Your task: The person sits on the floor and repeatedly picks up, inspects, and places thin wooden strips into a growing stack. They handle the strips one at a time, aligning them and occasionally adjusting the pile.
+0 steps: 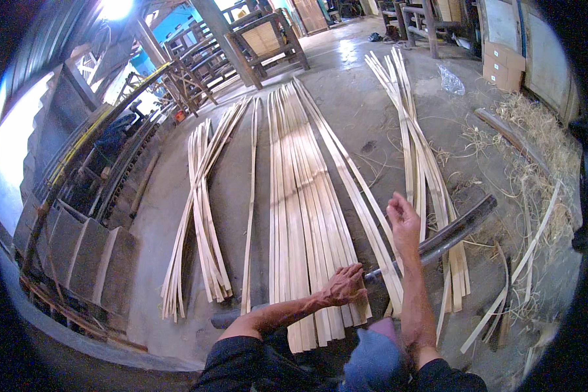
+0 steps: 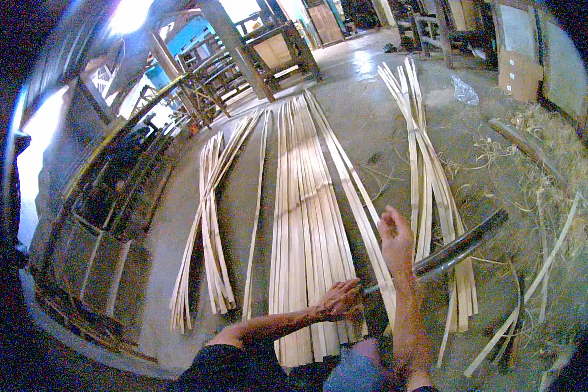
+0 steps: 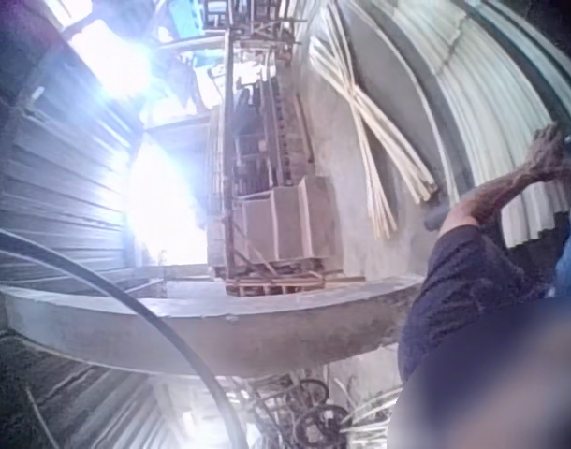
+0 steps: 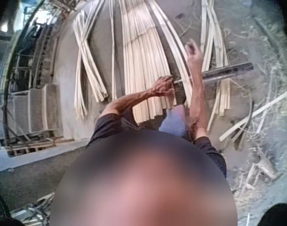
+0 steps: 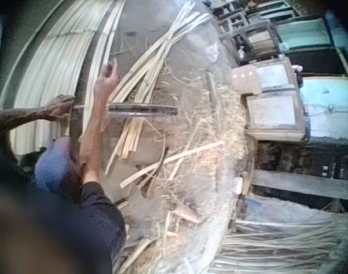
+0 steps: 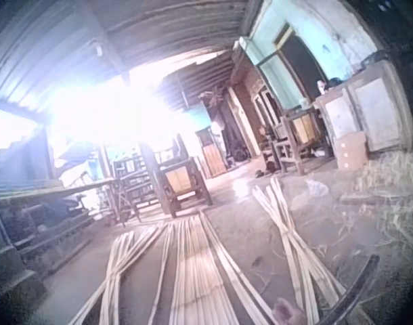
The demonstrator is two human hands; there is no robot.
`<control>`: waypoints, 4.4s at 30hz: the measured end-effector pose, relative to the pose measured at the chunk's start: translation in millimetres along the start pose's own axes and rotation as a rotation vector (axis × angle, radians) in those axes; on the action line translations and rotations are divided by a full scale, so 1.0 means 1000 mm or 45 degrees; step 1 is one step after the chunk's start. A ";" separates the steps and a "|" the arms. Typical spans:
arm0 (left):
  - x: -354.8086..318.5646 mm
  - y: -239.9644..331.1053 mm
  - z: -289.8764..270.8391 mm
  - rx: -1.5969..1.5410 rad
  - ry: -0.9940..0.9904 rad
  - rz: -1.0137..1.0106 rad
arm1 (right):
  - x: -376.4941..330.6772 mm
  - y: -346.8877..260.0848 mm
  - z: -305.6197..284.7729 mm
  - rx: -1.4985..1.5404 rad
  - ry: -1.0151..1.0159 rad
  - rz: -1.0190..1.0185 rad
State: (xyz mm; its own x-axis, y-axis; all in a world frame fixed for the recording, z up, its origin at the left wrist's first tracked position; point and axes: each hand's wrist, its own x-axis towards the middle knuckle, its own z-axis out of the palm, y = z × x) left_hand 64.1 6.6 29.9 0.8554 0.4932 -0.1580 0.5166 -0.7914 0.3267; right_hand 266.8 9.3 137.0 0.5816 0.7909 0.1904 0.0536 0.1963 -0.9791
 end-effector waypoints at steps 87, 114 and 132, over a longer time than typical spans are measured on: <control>0.052 0.004 0.023 -0.247 -0.036 -0.575 | -0.029 0.129 0.049 -0.994 -0.562 -0.286; 0.002 -0.021 0.012 -0.089 0.120 0.009 | -0.010 0.124 0.033 -0.914 -0.463 -0.306; 0.001 -0.019 0.004 -0.118 0.064 0.003 | -0.015 0.129 0.010 -1.181 -0.499 -0.129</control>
State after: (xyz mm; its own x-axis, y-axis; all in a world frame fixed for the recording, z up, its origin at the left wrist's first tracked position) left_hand 55.5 21.2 19.5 0.8528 0.5104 -0.1110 0.5068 -0.7571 0.4123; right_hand 257.1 28.6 8.6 0.2406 0.9629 0.1223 0.7947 -0.1230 -0.5945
